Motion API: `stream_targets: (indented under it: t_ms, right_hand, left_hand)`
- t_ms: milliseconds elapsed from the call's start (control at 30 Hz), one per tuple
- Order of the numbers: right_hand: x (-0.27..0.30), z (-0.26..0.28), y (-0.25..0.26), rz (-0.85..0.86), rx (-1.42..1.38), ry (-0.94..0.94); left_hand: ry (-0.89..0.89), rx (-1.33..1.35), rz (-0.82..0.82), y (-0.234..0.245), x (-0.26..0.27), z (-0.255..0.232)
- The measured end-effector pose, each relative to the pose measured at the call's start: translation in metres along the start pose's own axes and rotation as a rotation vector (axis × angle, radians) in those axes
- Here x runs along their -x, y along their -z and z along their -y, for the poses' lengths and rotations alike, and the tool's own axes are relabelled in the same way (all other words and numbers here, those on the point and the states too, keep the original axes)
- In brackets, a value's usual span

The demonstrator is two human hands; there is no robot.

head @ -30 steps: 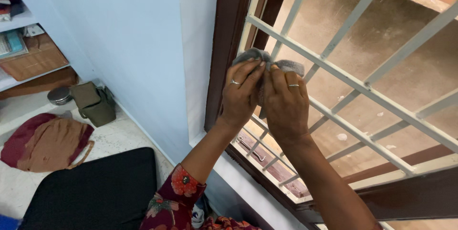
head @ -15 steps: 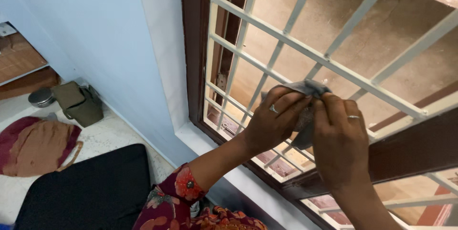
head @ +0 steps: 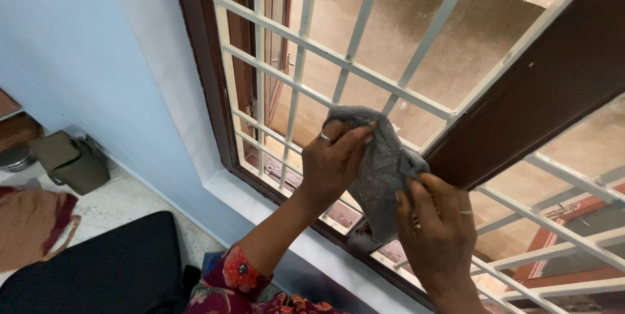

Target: The person wipes the metal frame and bars of a window with a grey cloth, moving the cloth along different sections of the frame and between the white bars.

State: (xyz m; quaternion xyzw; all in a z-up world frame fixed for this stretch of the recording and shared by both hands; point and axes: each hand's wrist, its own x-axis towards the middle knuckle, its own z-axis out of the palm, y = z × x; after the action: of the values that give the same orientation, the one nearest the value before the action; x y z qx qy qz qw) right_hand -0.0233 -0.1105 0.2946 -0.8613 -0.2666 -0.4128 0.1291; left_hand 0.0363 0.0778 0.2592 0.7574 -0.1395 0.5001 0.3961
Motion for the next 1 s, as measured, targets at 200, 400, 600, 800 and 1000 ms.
stream_targets:
  t_ms: [200,400,600,800,1000]
  right_hand:
    - [-0.017,-0.027,0.025,-0.217,0.149,0.113]
    - [-0.058,-0.035,0.041,-0.239,0.300,0.230]
    - [-0.068,-0.035,0.042,-0.234,0.347,0.355]
    - [-0.102,-0.022,0.031,-0.139,0.323,0.413]
    - [-0.152,0.030,-0.049,-0.191,0.758,0.404]
  left_hand:
    - [-0.011,0.348,-0.054,-0.018,-0.023,-0.031]
    - [-0.186,0.108,-0.086,-0.018,-0.025,-0.033]
    - [-0.020,-0.080,0.094,-0.012,-0.033,-0.033]
    - [0.383,0.215,0.045,0.026,-0.062,-0.023]
    - [0.044,0.086,-0.259,0.050,-0.090,0.029]
